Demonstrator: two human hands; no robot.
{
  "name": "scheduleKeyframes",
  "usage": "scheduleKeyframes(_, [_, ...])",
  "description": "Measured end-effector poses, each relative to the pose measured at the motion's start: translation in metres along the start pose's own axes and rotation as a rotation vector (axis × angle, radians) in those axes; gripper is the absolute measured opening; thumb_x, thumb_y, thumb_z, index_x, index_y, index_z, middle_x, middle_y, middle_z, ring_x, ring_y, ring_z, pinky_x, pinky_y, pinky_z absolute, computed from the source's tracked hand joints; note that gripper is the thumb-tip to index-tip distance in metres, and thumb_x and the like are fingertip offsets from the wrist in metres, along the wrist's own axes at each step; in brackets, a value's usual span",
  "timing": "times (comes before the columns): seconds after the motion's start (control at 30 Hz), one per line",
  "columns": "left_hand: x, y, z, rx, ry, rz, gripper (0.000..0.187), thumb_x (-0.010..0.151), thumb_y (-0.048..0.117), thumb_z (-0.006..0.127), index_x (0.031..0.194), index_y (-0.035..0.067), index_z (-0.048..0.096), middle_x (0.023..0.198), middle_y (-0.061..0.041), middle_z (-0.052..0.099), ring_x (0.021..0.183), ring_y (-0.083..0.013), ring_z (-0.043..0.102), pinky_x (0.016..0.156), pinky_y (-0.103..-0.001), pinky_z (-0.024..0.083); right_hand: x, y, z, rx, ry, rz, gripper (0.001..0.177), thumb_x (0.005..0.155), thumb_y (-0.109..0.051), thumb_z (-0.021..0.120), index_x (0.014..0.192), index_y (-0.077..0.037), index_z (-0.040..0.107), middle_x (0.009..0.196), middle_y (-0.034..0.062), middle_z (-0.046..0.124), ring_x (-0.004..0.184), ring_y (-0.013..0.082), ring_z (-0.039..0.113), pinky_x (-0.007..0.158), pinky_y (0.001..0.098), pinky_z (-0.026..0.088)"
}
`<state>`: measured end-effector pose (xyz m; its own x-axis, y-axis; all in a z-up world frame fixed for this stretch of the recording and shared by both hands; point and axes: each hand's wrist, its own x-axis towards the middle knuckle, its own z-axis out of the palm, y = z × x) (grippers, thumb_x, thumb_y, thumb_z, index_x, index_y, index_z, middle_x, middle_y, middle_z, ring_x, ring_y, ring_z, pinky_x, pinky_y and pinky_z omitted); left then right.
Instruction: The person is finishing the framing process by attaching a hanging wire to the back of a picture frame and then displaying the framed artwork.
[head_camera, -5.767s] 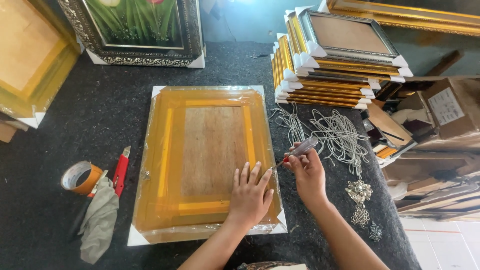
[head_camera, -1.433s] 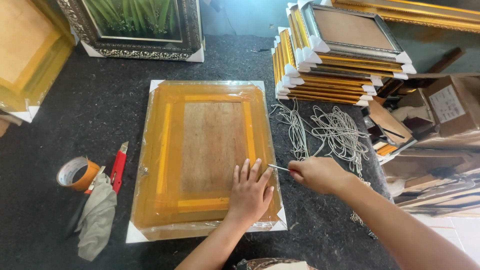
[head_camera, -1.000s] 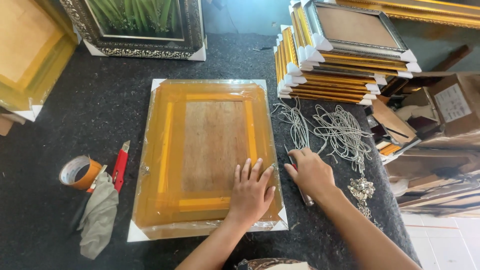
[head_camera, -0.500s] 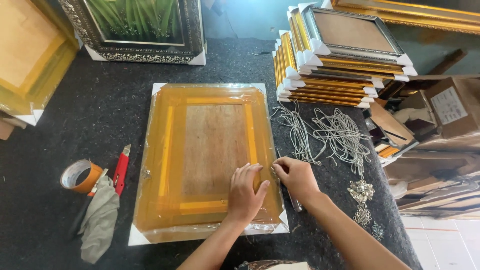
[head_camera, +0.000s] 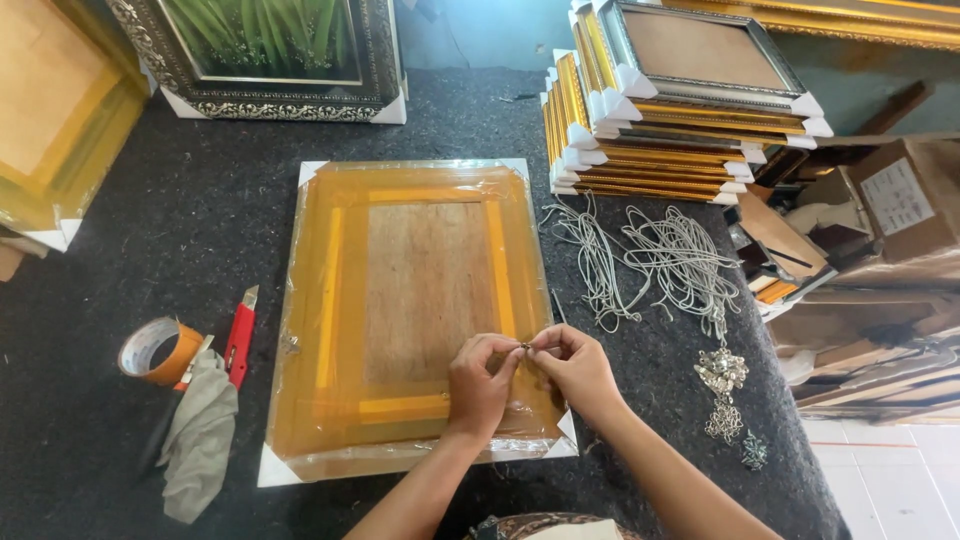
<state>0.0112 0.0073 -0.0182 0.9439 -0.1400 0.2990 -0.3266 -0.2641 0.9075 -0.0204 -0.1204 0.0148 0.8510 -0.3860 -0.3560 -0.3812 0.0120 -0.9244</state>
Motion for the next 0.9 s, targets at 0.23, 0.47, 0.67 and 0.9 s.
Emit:
scheduleKeyframes(0.23, [0.000, 0.008, -0.004, -0.017, 0.005, 0.022, 0.008, 0.069, 0.018, 0.073, 0.069, 0.018, 0.066, 0.071, 0.003, 0.065, 0.070, -0.0176, 0.062, 0.065, -0.029, 0.048, -0.012, -0.023, 0.002, -0.004, -0.038, 0.135, 0.024, 0.078, -0.014, 0.061, 0.100, -0.005, 0.062, 0.086, 0.0117, 0.066, 0.067, 0.0164, 0.060, 0.047, 0.0256, 0.055])
scheduleKeyframes(0.47, [-0.001, 0.008, -0.003, 0.024, -0.024, 0.031, 0.010, 0.067, 0.016, 0.074, 0.068, 0.018, 0.064, 0.069, 0.003, 0.063, 0.069, -0.0170, 0.061, 0.064, -0.029, 0.048, -0.004, -0.006, -0.004, 0.049, -0.057, 0.062, 0.019, 0.070, -0.004, 0.067, 0.087, -0.004, 0.059, 0.076, 0.0105, 0.064, 0.061, 0.0131, 0.056, 0.044, 0.0209, 0.051])
scheduleKeyframes(0.67, [-0.002, 0.006, -0.002, 0.079, -0.047, 0.025, 0.010, 0.068, 0.013, 0.071, 0.068, 0.017, 0.061, 0.068, 0.001, 0.061, 0.069, -0.0198, 0.060, 0.064, -0.031, 0.047, -0.013, -0.003, -0.014, 0.088, -0.061, 0.107, 0.018, 0.069, -0.004, 0.066, 0.086, -0.004, 0.057, 0.074, 0.0108, 0.062, 0.059, 0.0129, 0.054, 0.045, 0.0212, 0.052])
scheduleKeyframes(0.9, [-0.002, 0.016, -0.001, 0.192, -0.093, 0.142, 0.012, 0.065, 0.015, 0.069, 0.068, 0.018, 0.058, 0.060, 0.000, 0.061, 0.060, -0.0214, 0.060, 0.063, -0.031, 0.046, -0.034, 0.002, -0.062, 0.261, 0.102, 0.117, 0.020, 0.073, -0.004, 0.064, 0.091, -0.001, 0.055, 0.070, 0.0115, 0.060, 0.057, 0.0144, 0.055, 0.042, 0.0222, 0.051])
